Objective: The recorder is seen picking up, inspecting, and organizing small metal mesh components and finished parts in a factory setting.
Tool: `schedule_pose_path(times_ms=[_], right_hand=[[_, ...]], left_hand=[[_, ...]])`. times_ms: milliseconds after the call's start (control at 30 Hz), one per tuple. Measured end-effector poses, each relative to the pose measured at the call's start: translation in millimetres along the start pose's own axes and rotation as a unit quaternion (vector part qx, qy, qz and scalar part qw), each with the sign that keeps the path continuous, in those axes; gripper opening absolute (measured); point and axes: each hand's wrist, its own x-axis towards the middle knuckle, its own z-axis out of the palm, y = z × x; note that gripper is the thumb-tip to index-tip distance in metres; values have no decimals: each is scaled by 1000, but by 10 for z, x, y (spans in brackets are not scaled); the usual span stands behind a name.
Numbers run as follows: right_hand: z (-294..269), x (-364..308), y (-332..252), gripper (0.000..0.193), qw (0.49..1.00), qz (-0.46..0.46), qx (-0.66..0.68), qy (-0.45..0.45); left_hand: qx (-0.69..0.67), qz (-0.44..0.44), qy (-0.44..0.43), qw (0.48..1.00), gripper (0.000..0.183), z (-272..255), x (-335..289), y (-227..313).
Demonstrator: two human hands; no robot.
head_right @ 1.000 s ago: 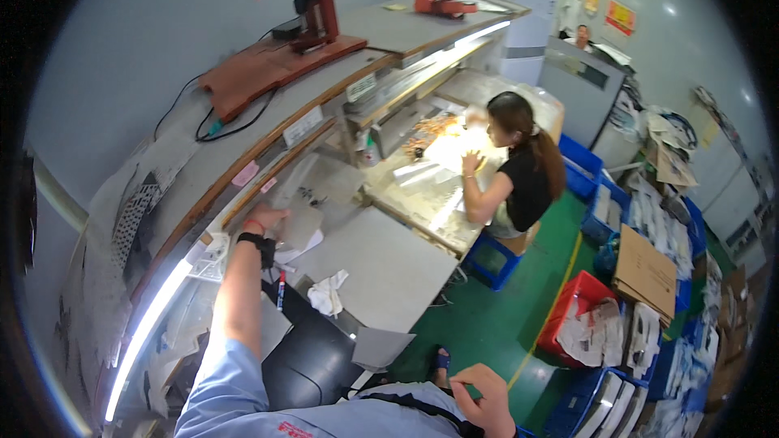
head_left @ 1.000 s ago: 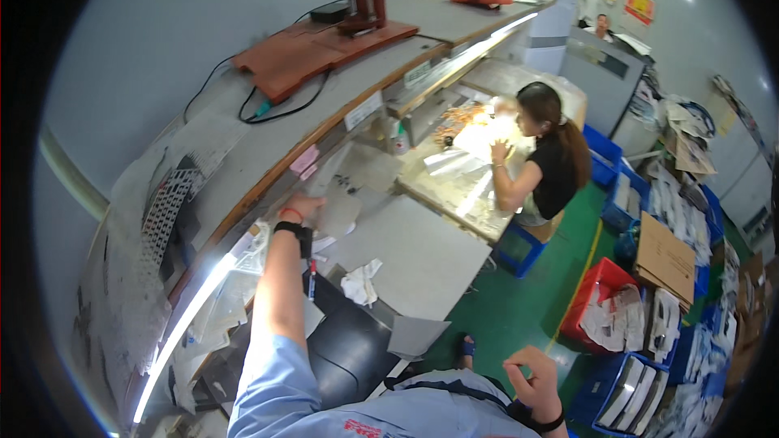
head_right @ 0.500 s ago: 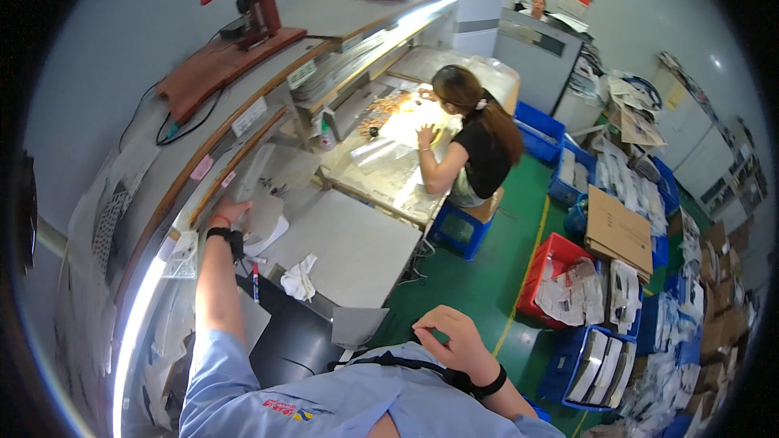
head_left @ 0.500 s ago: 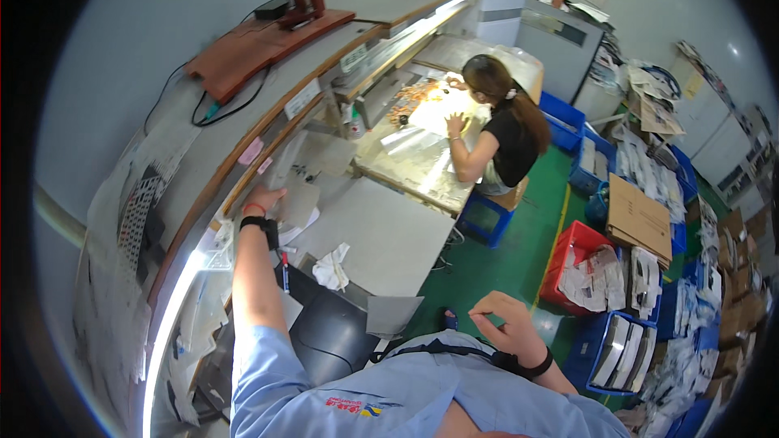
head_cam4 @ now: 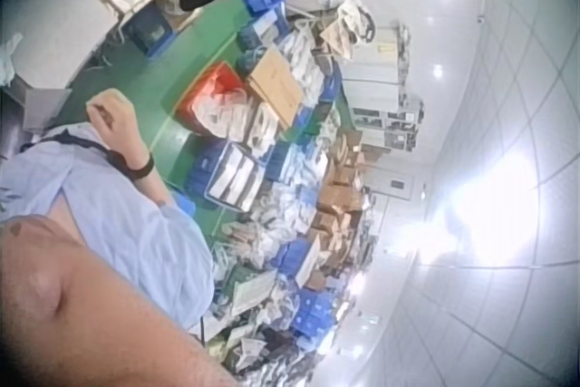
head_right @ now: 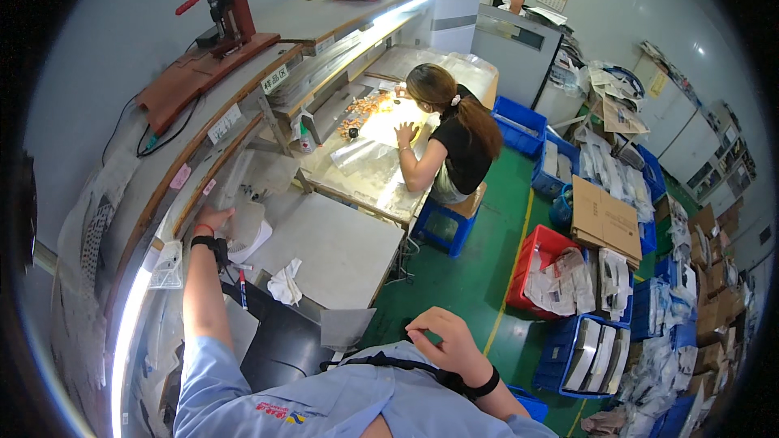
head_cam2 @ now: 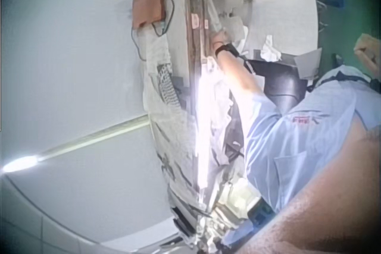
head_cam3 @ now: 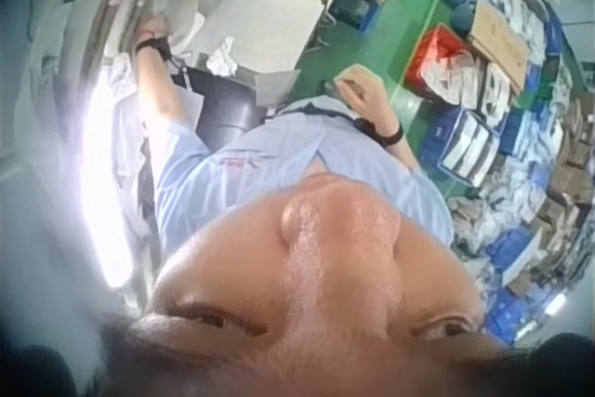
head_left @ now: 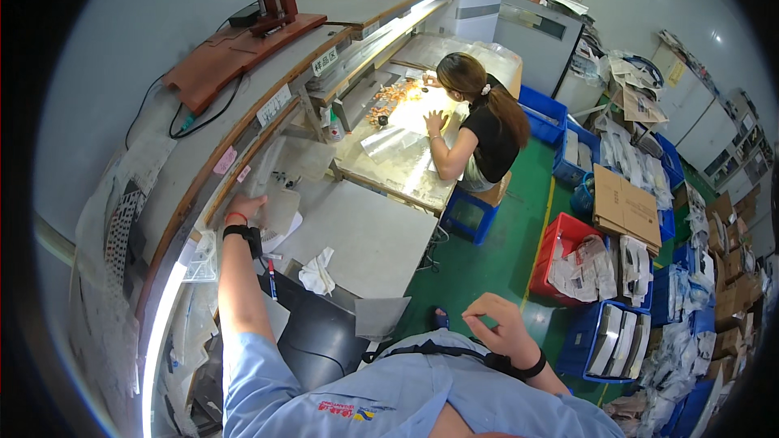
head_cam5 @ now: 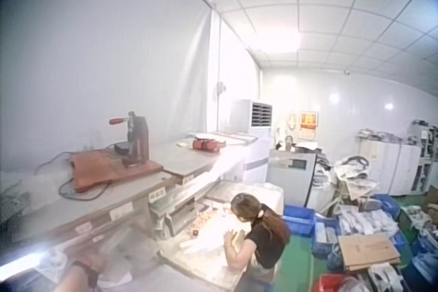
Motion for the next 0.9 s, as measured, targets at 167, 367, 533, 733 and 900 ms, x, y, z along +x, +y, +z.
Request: schedule_pose_path(times_ms=[167, 367, 533, 733, 900], right_hand=[[-17, -23, -20, 7, 1000, -3, -4, -1], [-24, -62, -48, 8, 1000, -8, 2, 12], [-14, -101, -27, 8, 1000, 7, 7, 15], [-12, -65, 16, 8, 1000, 6, 0, 13], [-9, -43, -34, 8, 1000, -9, 0, 20]], left_hand=[[-11, 43, 50, 998, 76, 96, 128, -159], [-33, 46, 5, 998, 75, 76, 176, -209], [-14, 13, -10, 1000, 76, 58, 129, -155], [-3, -8, -21, 1000, 78, 0, 38, 36], [-22, -3, -2, 1000, 71, -2, 68, -78]])
